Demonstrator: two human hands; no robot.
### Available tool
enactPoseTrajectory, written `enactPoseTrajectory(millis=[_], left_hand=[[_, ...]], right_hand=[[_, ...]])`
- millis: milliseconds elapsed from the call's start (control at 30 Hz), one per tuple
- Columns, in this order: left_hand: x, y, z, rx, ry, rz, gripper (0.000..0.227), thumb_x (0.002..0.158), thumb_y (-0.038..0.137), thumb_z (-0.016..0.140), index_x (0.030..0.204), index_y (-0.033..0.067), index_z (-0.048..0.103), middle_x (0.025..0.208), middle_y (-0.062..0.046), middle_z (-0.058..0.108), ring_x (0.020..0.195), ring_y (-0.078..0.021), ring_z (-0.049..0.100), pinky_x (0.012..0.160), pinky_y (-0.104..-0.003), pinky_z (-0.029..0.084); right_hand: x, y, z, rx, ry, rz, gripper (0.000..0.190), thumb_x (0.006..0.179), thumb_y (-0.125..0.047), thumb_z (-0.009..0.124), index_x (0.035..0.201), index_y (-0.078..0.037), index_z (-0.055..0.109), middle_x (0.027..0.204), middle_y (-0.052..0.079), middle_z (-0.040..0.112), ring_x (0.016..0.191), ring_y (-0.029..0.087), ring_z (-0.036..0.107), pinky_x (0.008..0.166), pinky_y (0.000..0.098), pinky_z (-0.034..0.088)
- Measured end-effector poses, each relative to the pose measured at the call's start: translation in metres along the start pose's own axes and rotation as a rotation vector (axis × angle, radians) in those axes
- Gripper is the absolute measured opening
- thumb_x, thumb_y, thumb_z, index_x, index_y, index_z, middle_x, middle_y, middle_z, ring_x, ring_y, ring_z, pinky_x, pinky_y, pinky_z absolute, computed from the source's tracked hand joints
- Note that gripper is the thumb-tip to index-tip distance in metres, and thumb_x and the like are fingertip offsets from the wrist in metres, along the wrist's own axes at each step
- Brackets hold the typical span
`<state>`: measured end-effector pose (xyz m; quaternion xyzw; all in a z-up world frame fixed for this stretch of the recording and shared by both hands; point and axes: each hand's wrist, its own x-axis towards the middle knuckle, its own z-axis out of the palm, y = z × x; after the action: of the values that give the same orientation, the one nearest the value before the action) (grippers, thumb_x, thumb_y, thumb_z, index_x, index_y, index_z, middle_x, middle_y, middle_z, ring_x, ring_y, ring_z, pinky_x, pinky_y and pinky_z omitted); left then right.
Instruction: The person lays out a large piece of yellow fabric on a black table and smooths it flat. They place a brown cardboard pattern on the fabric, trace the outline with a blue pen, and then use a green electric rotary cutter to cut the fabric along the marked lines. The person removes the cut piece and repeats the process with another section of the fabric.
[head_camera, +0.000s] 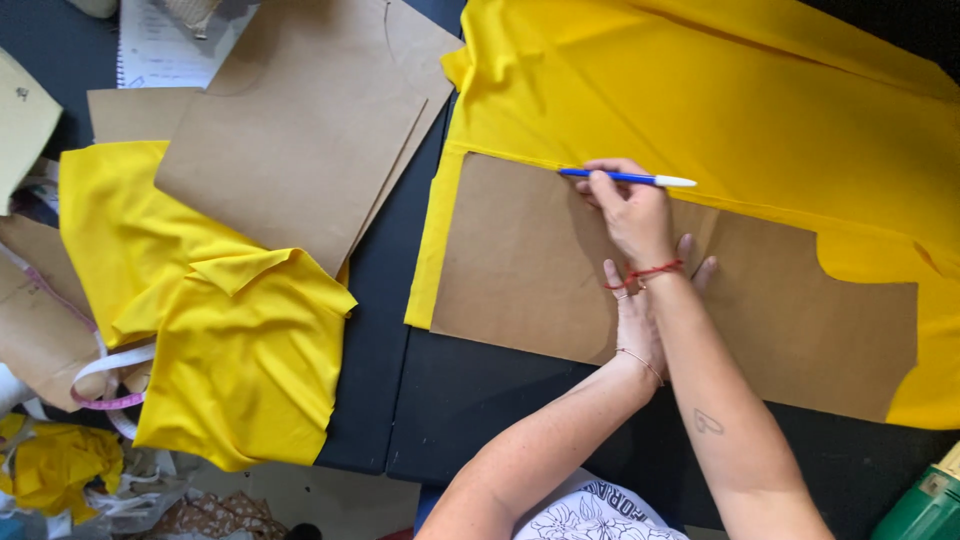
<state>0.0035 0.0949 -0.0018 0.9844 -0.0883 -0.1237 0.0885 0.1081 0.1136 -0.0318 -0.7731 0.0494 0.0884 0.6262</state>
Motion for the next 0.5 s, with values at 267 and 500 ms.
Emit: enactPoseTrajectory(millis=[267, 500], left_hand=[[0.000, -0.002, 0.020, 0.045, 0.134, 0.057, 0.075, 0.074, 0.069, 0.039, 0.137, 0.0341, 0.017, 0.145, -0.002, 0.002, 0.133, -0.0343, 0.001, 0.094, -0.068, 0.014], [-0.001, -0.002, 0.022, 0.060, 0.134, 0.073, 0.075, 0.077, 0.068, 0.033, 0.138, 0.0297, 0.010, 0.145, -0.004, 0.000, 0.132, -0.0347, 0.000, 0.095, -0.067, 0.012]], right_hand=[[-0.037, 0.024, -0.176, 0.016, 0.276, 0.226, 0.009, 0.088, -0.012, 0.049, 0.093, -0.004, 0.053, 0.083, 0.010, 0.060, 0.077, 0.012, 0.063, 0.074, 0.0191, 0.054], [-0.061, 0.035, -0.233, 0.112, 0.507, 0.277, 0.007, 0.087, -0.015, 0.047, 0.091, -0.010, 0.049, 0.077, 0.007, 0.059, 0.077, 0.016, 0.065, 0.076, 0.0257, 0.056]])
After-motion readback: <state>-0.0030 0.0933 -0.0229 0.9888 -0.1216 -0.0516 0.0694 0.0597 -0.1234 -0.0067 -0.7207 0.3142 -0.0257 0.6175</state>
